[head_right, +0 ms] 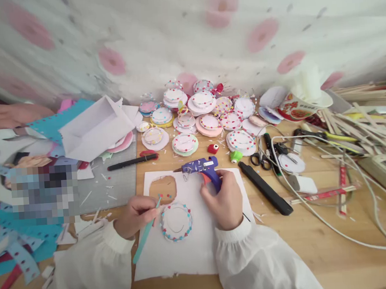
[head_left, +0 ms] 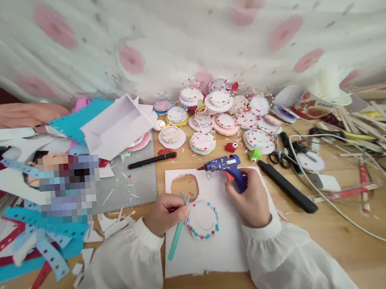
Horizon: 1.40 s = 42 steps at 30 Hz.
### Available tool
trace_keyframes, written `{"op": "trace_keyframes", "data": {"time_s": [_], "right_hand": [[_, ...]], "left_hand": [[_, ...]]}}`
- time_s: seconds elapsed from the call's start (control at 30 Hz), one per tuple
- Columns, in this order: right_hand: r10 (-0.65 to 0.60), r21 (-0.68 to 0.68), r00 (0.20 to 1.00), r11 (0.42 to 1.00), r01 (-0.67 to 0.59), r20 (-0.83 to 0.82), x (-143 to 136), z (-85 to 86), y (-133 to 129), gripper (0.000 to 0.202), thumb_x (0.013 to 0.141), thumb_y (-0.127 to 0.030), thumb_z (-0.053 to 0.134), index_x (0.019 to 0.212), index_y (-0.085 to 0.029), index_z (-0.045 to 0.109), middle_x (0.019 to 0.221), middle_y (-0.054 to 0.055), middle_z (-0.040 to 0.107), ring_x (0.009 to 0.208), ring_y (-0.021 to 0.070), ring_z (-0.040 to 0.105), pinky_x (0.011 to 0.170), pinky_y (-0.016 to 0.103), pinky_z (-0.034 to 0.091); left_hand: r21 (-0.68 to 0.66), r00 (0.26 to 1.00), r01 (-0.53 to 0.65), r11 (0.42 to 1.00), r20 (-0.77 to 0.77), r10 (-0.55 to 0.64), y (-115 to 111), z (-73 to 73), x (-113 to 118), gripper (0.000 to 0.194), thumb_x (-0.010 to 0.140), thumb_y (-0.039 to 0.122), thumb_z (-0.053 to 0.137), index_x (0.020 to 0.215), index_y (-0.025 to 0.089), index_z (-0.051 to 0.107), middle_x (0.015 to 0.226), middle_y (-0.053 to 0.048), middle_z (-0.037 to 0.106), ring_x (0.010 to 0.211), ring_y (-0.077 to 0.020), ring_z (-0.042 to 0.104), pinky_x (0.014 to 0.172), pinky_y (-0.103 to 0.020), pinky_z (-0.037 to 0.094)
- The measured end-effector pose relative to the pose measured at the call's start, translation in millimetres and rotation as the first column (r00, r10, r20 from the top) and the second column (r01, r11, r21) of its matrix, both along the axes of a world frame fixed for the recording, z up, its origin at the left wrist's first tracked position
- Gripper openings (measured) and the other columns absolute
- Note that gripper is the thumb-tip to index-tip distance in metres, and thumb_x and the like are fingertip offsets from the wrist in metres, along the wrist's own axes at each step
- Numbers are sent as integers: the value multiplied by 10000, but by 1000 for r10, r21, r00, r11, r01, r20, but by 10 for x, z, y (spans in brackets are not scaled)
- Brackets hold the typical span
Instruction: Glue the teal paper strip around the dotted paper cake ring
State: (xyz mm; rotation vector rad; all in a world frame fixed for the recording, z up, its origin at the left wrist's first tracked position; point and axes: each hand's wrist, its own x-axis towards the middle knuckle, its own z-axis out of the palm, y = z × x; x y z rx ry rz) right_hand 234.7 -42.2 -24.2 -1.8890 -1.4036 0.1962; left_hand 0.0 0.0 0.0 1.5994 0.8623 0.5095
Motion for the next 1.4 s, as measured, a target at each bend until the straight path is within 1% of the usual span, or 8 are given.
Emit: {"op": "trace_keyframes", "data": {"time_s": [0.1, 0.17, 0.37, 0.63, 0.83, 1.03, 1.17, 1.4], "right_hand": [[74, 33, 947, 997, -67, -311, -48, 32, -44, 378, 724, -337, 667, 1027, -228, 469, 850, 13, 576, 668, 150, 557, 598, 281, 460], [150, 54, 905, 989, -141, -397, -81, 29, -70, 373, 738, -325, 666, 1040, -235, 466, 845, 4, 573, 652, 131, 548, 570, 251, 453], [189, 116, 930, 980, -160, -316, -117, 3, -85, 409, 686, -269, 700, 1022, -229, 471, 861, 7, 558, 728, 143, 547, 609, 252, 464], [92, 155, 951, 987, -48, -295, -107, 20, -125, 307, 651, -228, 690, 833, -223, 443, 670, -69, 403, 495, 63, 357, 439, 200, 335], [81, 170, 962, 985, -37, -259, -105, 10, -126, 300, 633, -244, 697, 809, -217, 455, 643, -71, 402, 490, 64, 354, 442, 207, 326], [72, 193, 964, 981, -22, -255, -110, -12, -120, 304, 623, -248, 699, 807, -214, 460, 641, -71, 403, 487, 67, 363, 441, 210, 321], [62, 185, 961, 983, -12, -270, -110, -22, -119, 305, 626, -245, 700, 813, -215, 461, 650, -71, 404, 483, 64, 356, 444, 213, 321], [61, 183, 957, 983, -8, -284, -110, -21, -121, 314, 621, -230, 705, 818, -214, 460, 649, -75, 403, 486, 61, 357, 443, 205, 317]], "left_hand": [[-6, 1000, 15, 1000, 16, -15, -6, -17, -5, 462, 752, 413, 513, 380, 182, 364, 414, 28, 287, 439, -94, 280, 456, -254, 222], [-9, 999, 13, 1000, 30, -13, -9, -20, -7, 450, 747, 391, 518, 381, 182, 362, 418, 28, 287, 438, -92, 282, 454, -257, 214], [-14, 999, 6, 1000, 46, -6, -5, 14, -10, 415, 737, 349, 509, 379, 179, 385, 428, 24, 314, 446, -92, 311, 457, -256, 227], [-57, 997, -22, 998, 73, 26, -17, -20, -14, 419, 737, 332, 540, 380, 177, 385, 417, 27, 326, 429, -86, 305, 447, -256, 206], [-35, 995, -29, 999, 95, 33, -27, -96, -23, 436, 746, 290, 551, 393, 174, 322, 428, 47, 263, 439, -72, 265, 451, -250, 180], [-14, 993, -5, 1000, 121, 6, -26, -114, -37, 389, 754, 263, 529, 410, 165, 376, 443, 40, 314, 460, -76, 317, 458, -237, 220], [-23, 992, -21, 1000, 121, 23, -32, -135, -36, 404, 740, 246, 538, 402, 168, 331, 438, 50, 271, 451, -68, 280, 454, -243, 190], [-21, 993, -11, 1000, 120, 14, -22, -79, -16, 423, 743, 281, 533, 403, 179, 302, 429, 50, 257, 448, -71, 269, 448, -241, 200]]}}
